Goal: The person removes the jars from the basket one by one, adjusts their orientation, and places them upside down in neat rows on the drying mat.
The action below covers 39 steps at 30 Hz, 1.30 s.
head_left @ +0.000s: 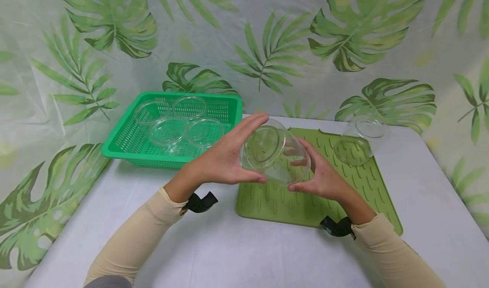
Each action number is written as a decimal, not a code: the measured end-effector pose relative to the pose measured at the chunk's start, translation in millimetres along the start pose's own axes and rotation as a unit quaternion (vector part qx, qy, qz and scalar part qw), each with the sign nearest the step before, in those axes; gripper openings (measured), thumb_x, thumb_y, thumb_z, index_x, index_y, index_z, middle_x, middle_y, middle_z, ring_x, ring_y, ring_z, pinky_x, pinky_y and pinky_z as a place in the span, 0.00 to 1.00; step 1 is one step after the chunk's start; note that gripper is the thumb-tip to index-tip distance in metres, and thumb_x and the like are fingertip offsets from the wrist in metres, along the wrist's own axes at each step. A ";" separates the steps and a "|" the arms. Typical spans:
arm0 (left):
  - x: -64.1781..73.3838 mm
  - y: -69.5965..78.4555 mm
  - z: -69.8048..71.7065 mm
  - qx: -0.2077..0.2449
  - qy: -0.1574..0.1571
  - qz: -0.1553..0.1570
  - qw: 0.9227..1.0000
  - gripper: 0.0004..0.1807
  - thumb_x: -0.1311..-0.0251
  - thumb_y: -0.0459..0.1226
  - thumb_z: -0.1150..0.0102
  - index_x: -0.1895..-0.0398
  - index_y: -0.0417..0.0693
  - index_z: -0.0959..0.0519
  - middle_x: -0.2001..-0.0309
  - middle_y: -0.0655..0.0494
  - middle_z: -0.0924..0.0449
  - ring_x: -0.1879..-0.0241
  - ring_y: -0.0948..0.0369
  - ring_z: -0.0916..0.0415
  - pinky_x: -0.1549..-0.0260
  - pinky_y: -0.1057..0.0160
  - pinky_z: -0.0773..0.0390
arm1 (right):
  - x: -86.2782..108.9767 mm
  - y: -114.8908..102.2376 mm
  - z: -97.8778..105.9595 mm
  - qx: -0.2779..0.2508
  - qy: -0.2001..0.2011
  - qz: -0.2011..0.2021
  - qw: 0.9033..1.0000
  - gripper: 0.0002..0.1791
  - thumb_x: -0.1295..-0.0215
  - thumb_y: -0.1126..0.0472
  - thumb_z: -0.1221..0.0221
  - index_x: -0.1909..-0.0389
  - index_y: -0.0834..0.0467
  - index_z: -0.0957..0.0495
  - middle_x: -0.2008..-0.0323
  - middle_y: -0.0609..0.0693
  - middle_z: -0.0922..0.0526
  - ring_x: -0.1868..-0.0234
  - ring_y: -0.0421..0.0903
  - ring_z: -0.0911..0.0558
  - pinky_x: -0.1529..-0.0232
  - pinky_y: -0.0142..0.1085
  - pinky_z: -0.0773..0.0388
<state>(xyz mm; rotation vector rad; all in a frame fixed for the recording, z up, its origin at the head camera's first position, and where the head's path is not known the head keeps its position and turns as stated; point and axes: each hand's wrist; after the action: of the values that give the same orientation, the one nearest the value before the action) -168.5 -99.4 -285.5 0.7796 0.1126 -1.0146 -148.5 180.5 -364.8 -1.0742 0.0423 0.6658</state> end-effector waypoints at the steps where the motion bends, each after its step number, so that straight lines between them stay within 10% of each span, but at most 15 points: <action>1: -0.2 0.6 0.4 0.000 -0.005 0.003 1.000 0.62 0.57 0.46 0.20 0.22 0.43 0.50 0.22 0.46 0.50 0.21 0.53 0.52 0.26 0.45 0.40 | 0.2 -0.2 0.2 -0.001 0.000 -0.001 1.000 0.62 0.55 0.72 0.25 0.22 0.50 0.51 0.30 0.60 0.34 0.37 0.60 0.25 0.45 0.54 0.20; 21: -6.2 7.3 -0.7 -0.044 -0.010 -0.008 0.999 0.59 0.56 0.51 0.22 0.23 0.45 0.46 0.25 0.49 0.43 0.25 0.54 0.44 0.29 0.49 0.36 | 21.7 0.4 9.5 0.076 -0.019 -0.043 0.996 0.65 0.50 0.65 0.25 0.20 0.46 0.59 0.30 0.62 0.37 0.38 0.61 0.25 0.47 0.54 0.20; 28: -7.4 7.2 1.7 -0.056 -0.013 -0.005 0.998 0.60 0.55 0.52 0.23 0.23 0.44 0.46 0.25 0.49 0.44 0.25 0.54 0.44 0.28 0.49 0.38 | 71.4 1.5 38.1 0.242 -0.040 -0.062 0.967 0.45 0.44 0.56 0.28 0.27 0.55 0.38 0.32 0.56 0.30 0.33 0.45 0.31 0.46 0.48 0.22; 39: -7.9 0.9 1.5 -0.072 0.000 0.014 0.997 0.58 0.54 0.53 0.24 0.23 0.45 0.45 0.26 0.49 0.43 0.26 0.54 0.43 0.30 0.49 0.35 | 145.5 26.4 90.9 0.316 -0.003 -0.154 0.936 0.37 0.44 0.56 0.29 0.36 0.66 0.31 0.36 0.70 0.31 0.38 0.72 0.32 0.48 0.63 0.33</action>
<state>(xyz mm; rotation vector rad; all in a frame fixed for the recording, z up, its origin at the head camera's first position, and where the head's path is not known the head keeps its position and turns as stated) -172.5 -94.4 -280.5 0.6478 0.1721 -0.9695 -70.5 333.4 -390.9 -0.4405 0.0748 0.3292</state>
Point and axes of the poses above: each hand's wrist, its own x-axis away from the middle knuckle, its own z-axis out of the back of the hand, y = z × x
